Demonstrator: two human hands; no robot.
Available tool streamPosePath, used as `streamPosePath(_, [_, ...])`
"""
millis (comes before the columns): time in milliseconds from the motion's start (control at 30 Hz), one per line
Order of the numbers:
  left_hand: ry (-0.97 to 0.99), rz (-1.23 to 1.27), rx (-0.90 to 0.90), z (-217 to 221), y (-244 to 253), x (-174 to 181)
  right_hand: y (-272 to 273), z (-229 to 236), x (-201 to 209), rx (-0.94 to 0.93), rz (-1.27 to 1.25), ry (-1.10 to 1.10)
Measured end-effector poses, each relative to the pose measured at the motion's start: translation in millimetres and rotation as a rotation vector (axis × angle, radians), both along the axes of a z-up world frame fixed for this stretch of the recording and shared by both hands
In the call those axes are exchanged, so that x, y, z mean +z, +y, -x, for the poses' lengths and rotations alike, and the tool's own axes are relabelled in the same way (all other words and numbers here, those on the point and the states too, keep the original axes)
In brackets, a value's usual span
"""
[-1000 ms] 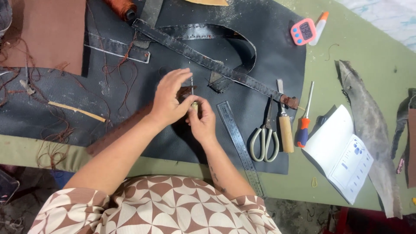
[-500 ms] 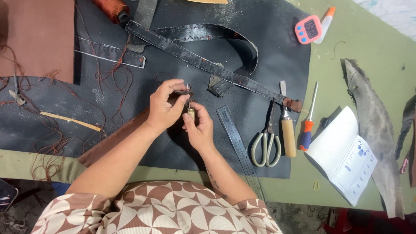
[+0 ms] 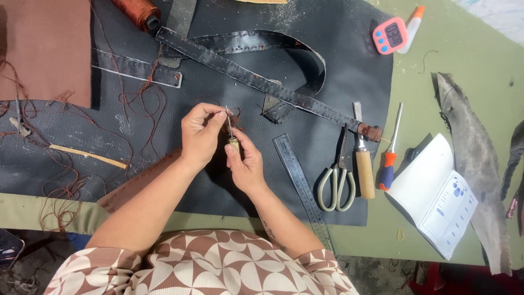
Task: Using a hand-held awl to finish or trim the edges of a leather strap on a workbench.
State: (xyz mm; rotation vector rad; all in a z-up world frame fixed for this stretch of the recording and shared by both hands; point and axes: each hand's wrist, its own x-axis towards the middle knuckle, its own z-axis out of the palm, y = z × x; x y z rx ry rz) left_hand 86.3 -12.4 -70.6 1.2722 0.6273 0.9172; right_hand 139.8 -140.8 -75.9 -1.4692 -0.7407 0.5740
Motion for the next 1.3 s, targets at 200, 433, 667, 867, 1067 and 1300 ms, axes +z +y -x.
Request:
streamPosePath(200, [-0.041, 0.155, 0.048, -7, 2, 8, -2, -1, -6, 0.021, 0.012, 0.03])
streamPosePath(433, [0.003, 0.26, 0.071, -8, 6, 20, -1, -3, -2, 0.044, 0.016, 0.06])
streamPosePath(667, [0.137, 0.196, 0.079, -16, 4, 12, -9, -18, 24, -0.102, 0.251, -0.538])
streamPosePath(867, [0.218, 0.231, 0.083, -22, 0, 28, -14, -29, 12, -0.004, 0.245, -0.167])
streamPosePath(1067, [0.146, 0.304, 0.131, -20, 11, 26, -29, -21, 9, 0.288, -0.077, 0.896])
streamPosePath(1300, [0.142, 0.214, -0.006, -10, 5, 40, -24, -32, -14, 0.237, -0.045, 0.521])
